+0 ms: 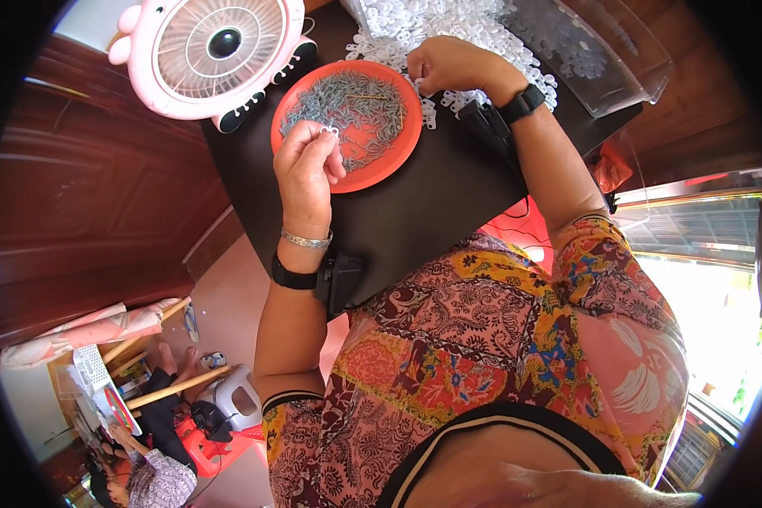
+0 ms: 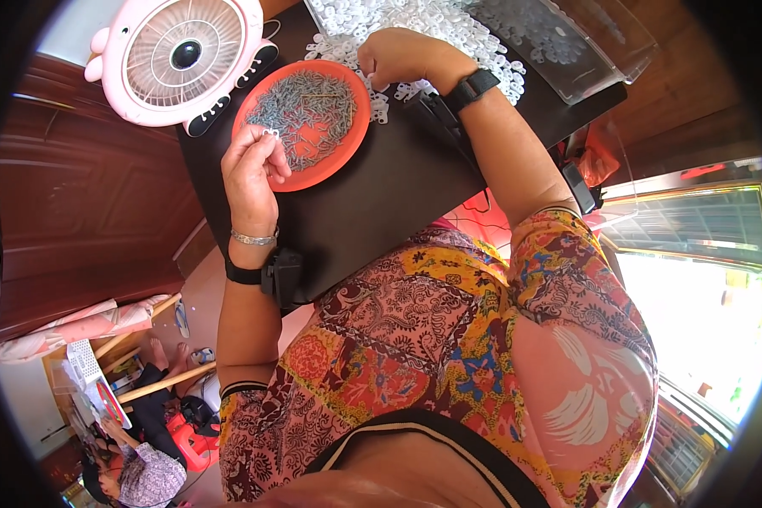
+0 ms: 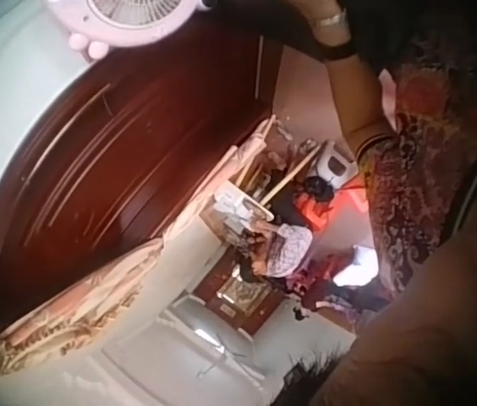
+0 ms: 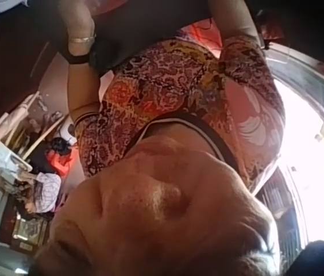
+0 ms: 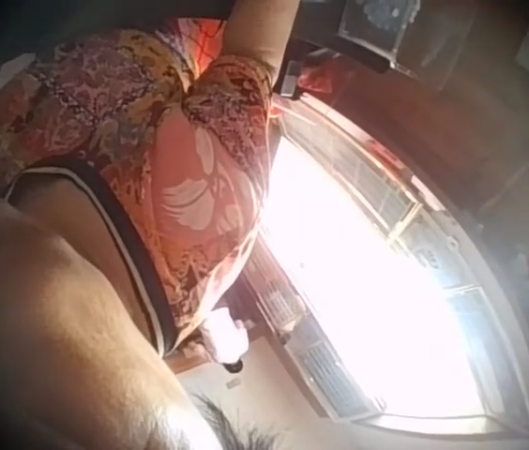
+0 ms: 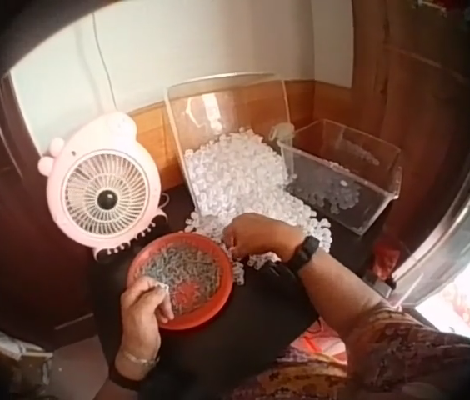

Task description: The recorder manually assembles small white plastic components by inserting tiny metal pins into them.

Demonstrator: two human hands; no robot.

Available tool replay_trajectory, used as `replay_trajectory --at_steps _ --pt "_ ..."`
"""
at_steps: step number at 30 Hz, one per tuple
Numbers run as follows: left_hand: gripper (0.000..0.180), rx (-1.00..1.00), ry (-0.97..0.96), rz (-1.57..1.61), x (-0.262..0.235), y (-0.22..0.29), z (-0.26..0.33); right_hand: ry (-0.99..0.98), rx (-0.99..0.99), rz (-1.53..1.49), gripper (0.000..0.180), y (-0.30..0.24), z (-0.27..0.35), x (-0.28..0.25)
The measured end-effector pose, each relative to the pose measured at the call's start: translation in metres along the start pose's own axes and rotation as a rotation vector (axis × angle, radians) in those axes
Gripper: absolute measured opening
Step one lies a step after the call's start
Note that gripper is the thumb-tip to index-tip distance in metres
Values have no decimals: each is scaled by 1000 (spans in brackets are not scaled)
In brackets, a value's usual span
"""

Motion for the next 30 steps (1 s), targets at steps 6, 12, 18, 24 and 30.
replay_trajectory --at_steps 6,12,18,24,30 --pt "14 -15 28 -8 1 -2 0 38 51 -392 19 0 -4 -3" --pt "14 -24 4 -44 3 -3 1 -55 -92 -1014 22 -41 -7 15" --pt "13 -43 13 -53 5 -5 1 -119 -119 -1129 23 -62 -2 29" --pt "13 -36 17 -34 6 -3 2 -155 -158 -1171 22 -74 1 31" --pt "12 -35 25 -125 7 -4 3 -157 -165 -1138 22 -81 4 27"
Point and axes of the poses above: each hand's wrist, its own z-axis away from the middle knuckle, its own x-axis out of the palm, y = z × x, the point moved 6 cm from there along -z, towards the middle knuckle, and after that the axes turned 2 degrees about -z, right-handed, at the moved point
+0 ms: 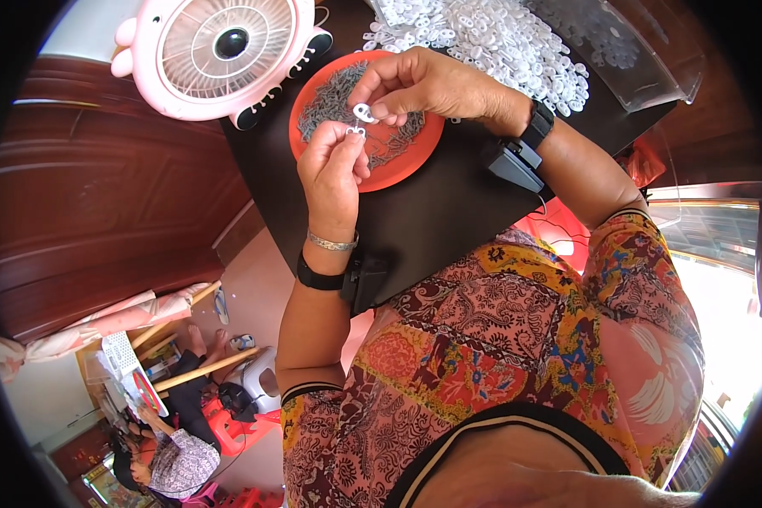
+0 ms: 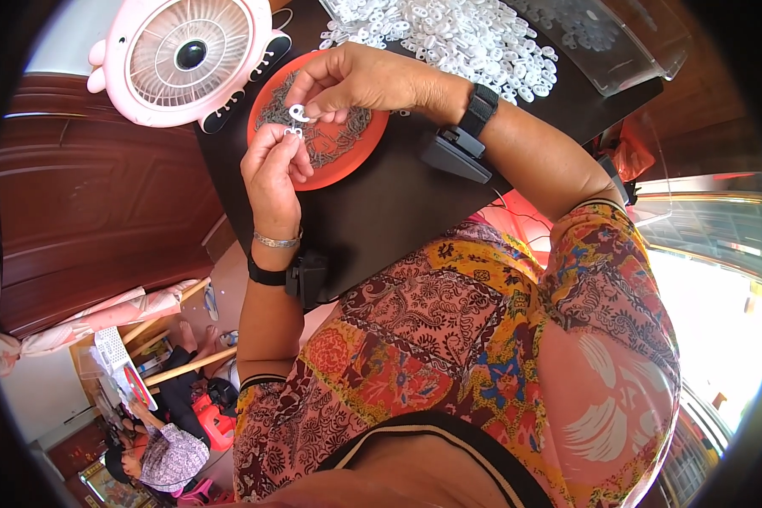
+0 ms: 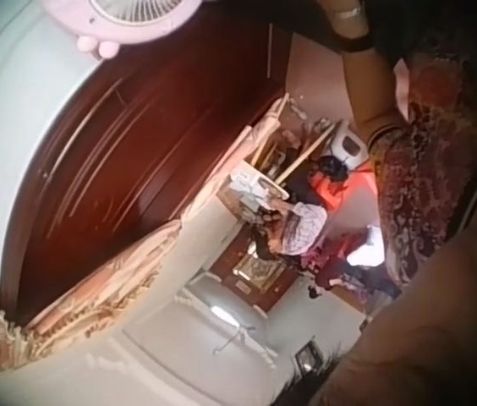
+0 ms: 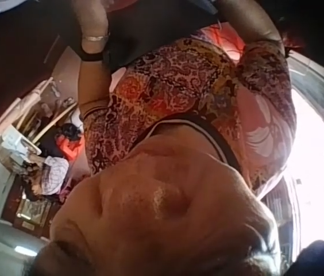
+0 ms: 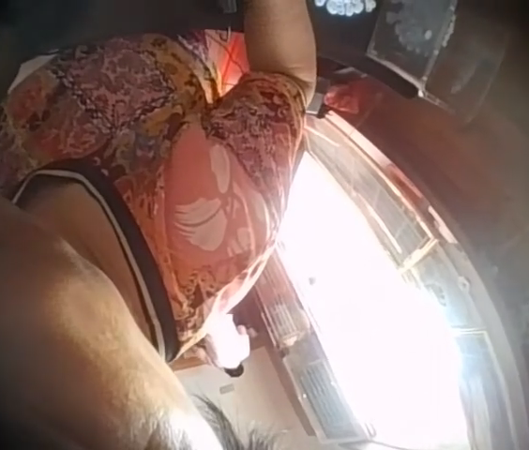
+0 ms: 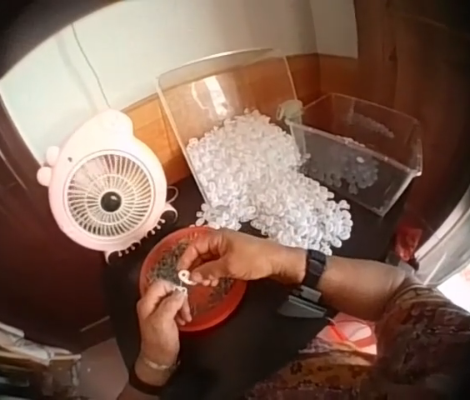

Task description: The recorder manually assembles small white plastic components by inserting tiny metal pins into them.

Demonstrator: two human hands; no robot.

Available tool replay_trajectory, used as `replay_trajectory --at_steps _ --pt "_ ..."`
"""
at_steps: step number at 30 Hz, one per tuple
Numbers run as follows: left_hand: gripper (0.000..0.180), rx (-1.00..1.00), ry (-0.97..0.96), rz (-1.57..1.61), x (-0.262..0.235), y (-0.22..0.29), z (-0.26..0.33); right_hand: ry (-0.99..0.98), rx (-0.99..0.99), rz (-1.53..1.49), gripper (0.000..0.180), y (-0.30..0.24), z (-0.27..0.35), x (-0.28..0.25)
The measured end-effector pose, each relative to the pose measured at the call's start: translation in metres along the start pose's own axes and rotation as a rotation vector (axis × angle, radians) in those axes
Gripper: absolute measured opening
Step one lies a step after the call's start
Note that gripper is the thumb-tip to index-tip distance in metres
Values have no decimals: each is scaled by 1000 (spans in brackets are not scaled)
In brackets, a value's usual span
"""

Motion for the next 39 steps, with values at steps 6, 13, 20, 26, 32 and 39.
replay_trajectory --at_steps 6,13,20,26,32,39 --pt "12 7 -18 -16 1 -1 1 40 -19 69 22 -4 2 6" --pt "12 14 -9 -38 3 0 2 72 -1 127 22 -4 3 2" --pt "12 3 -16 -45 3 0 2 66 -4 140 23 -2 3 2" --pt "11 -7 -23 -41 2 0 2 64 -15 160 23 -3 4 1" --pt "13 7 -42 -89 4 -1 2 48 -23 197 22 -6 5 3" --pt "13 3 -39 -100 4 -1 2 65 -62 294 21 -11 6 5"
Point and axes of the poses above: each hand's wrist, its own z-axis away from the middle knuckle, its own x-axis out of the palm, y = z × x, the point moved 6 cm from there along -z, towards the middle knuckle, and after that the axes turned 2 degrees about -z, right-handed, at the moved point
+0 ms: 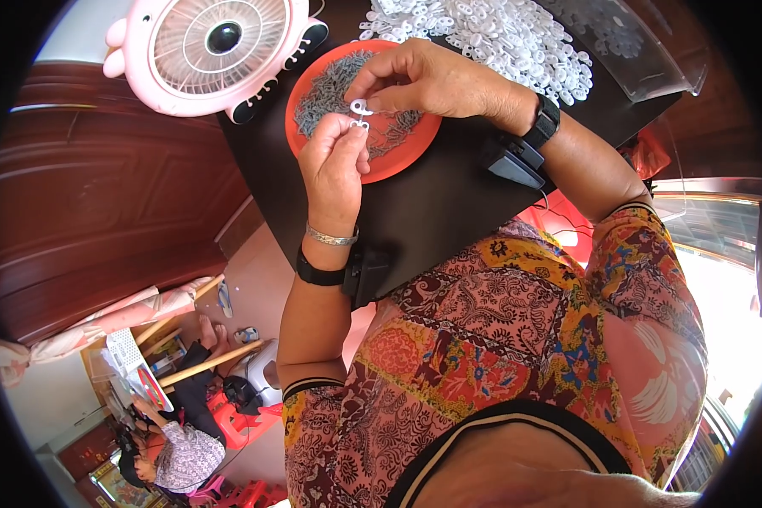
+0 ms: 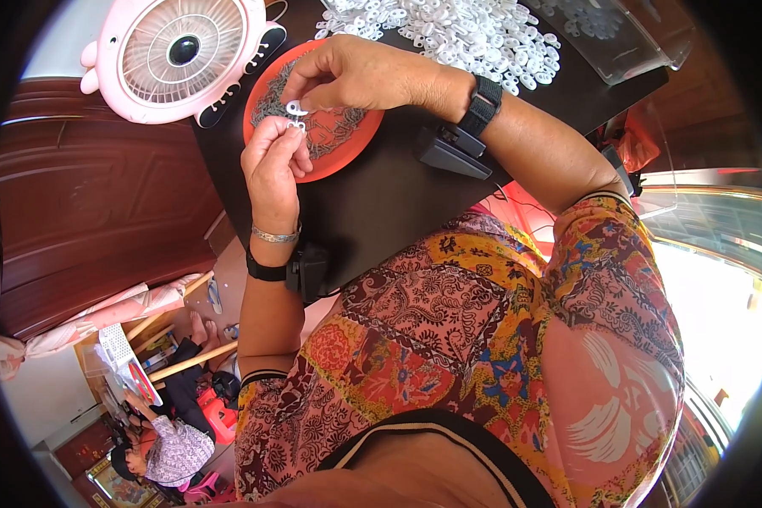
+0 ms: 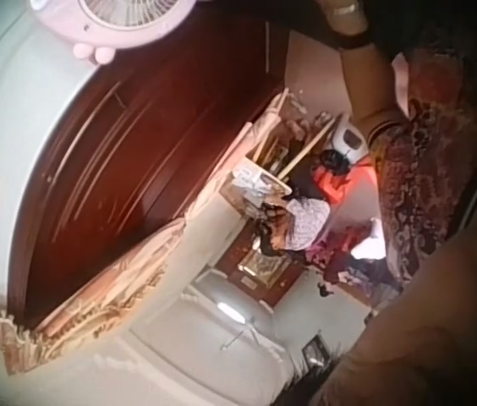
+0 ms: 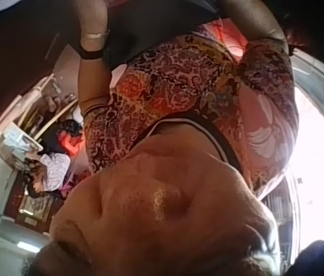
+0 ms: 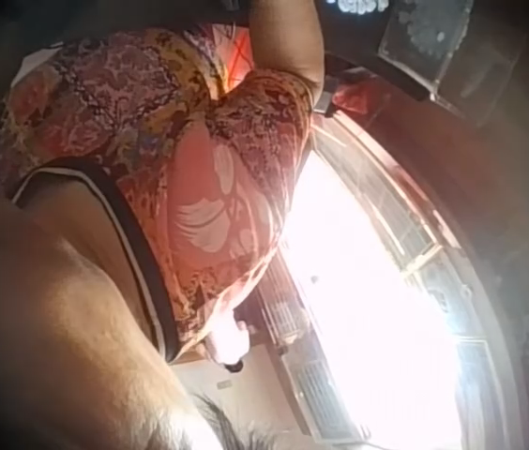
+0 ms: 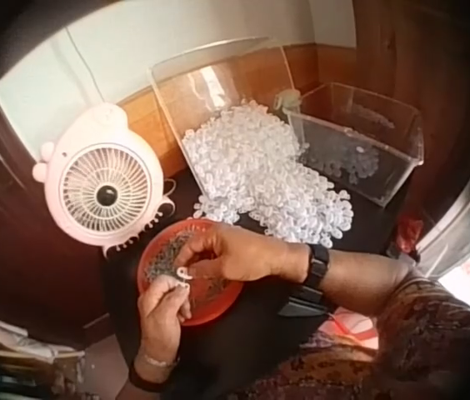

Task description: The recorder manually assembles small white plastic components by inserting tiny metal pins into them.

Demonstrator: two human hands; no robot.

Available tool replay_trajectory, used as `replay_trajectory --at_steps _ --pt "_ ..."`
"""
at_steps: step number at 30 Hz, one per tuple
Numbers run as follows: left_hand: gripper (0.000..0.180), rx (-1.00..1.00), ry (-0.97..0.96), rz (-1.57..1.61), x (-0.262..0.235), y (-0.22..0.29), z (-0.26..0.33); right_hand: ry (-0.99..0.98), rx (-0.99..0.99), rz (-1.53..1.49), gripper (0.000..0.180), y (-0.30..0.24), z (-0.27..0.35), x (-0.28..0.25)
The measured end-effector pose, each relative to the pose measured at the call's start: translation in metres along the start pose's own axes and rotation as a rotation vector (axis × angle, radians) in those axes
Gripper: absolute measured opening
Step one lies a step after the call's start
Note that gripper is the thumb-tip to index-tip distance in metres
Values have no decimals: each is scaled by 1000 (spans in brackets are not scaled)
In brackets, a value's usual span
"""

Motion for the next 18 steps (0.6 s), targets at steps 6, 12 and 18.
replay_trajectory --at_steps 6,12,18 --pt "10 -7 6 48 0 -2 0 -26 -62 71 20 -2 1 9" --pt "12 -34 56 150 0 0 3 2 -95 64 24 -3 2 16" --pt "14 -124 42 302 1 1 3 78 -245 265 29 -20 5 16"
Point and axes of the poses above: each hand's wrist, its own z-axis away from the middle knuckle, its own x-axis out of the palm, y = z × x, the point moved 6 cm from there along -z, towards the middle knuckle, and after that the axes turned 2 degrees about -z, right-handed, at the moved point
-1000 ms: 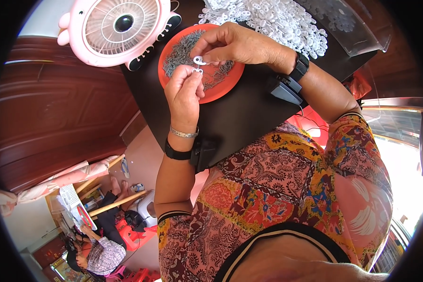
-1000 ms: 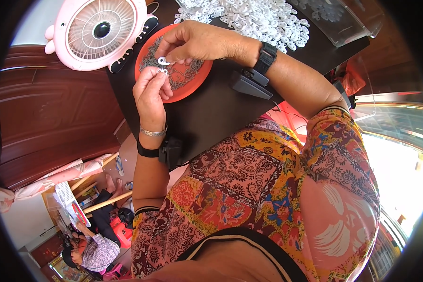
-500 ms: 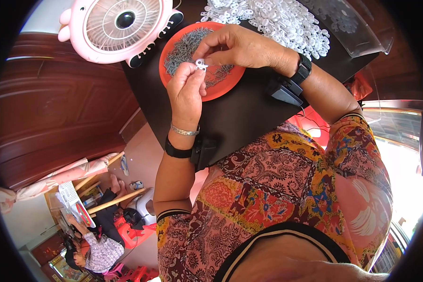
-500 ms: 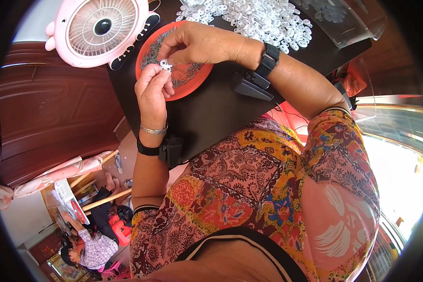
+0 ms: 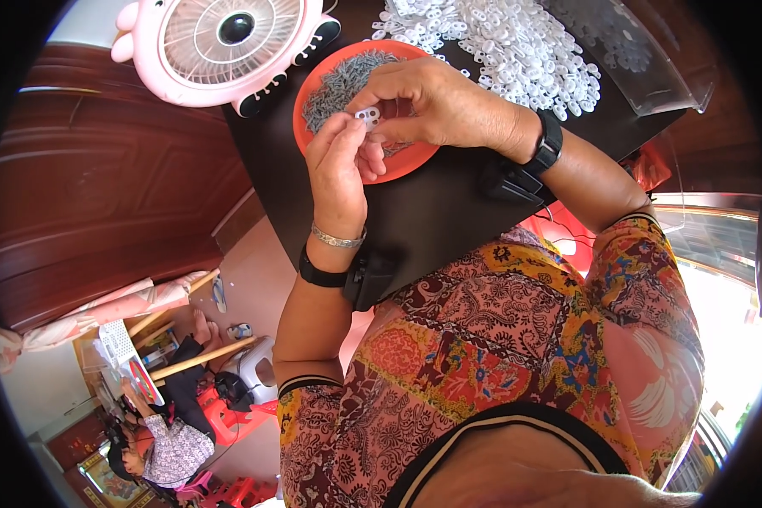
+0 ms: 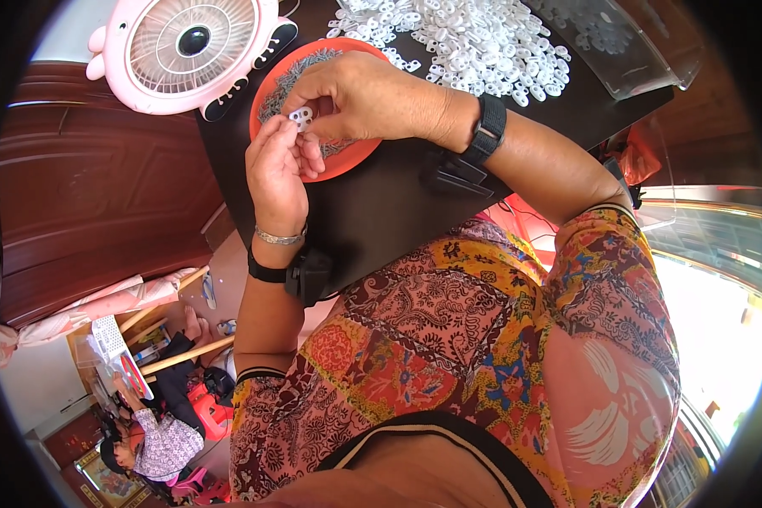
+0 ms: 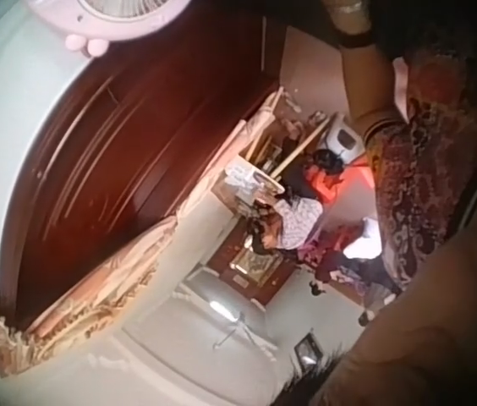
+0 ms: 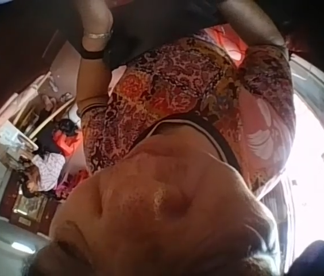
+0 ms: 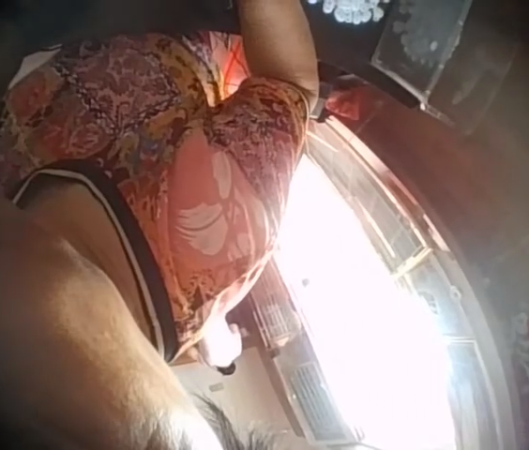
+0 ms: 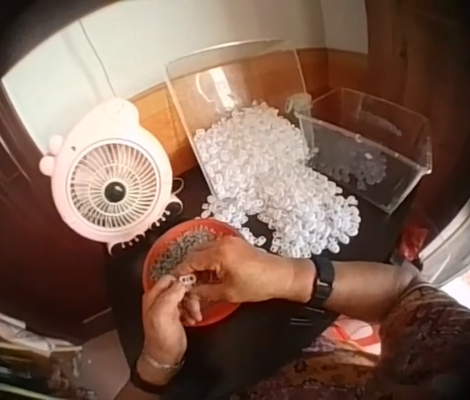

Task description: The recorder manually assembles small white plastic components by inserting tiny metal pins into them.

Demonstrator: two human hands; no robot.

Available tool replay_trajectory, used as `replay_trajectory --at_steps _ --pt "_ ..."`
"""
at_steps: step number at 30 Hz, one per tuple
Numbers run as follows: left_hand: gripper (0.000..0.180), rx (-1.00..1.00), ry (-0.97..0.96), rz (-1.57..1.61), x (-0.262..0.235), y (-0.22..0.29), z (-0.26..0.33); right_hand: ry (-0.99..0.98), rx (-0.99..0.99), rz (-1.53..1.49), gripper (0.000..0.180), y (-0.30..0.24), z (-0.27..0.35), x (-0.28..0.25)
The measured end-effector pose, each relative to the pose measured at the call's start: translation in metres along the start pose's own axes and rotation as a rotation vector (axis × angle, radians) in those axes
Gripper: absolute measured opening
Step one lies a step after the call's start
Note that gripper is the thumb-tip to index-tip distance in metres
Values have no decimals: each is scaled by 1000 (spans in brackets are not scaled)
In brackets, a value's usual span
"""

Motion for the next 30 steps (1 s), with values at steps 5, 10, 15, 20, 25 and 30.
replay_trajectory --at_steps 5,10,15,20,25,30 --pt "15 8 0 0 0 -1 -1 2 -55 57 30 -5 1 1" --pt "17 44 60 -12 -1 -3 -1 89 -79 178 34 -6 3 6" --pt "22 62 79 -30 -5 -4 -1 110 -151 295 27 -8 4 12" --pt "23 72 54 -60 -7 -5 -1 109 -195 291 19 -11 6 12" --pt "24 81 21 -71 -5 -3 -1 98 -193 292 14 -9 5 11" --pt "28 88 -14 -122 2 1 1 108 -204 285 13 -12 7 8"
Point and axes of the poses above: each hand's wrist, its own z-axis away from the middle knuckle, its own x-axis out of the palm, y = z × x, the point moved 6 cm from there along -z, towards the middle knuckle, and after that the axes turned 2 degrees about -z, right-handed, at the moved point
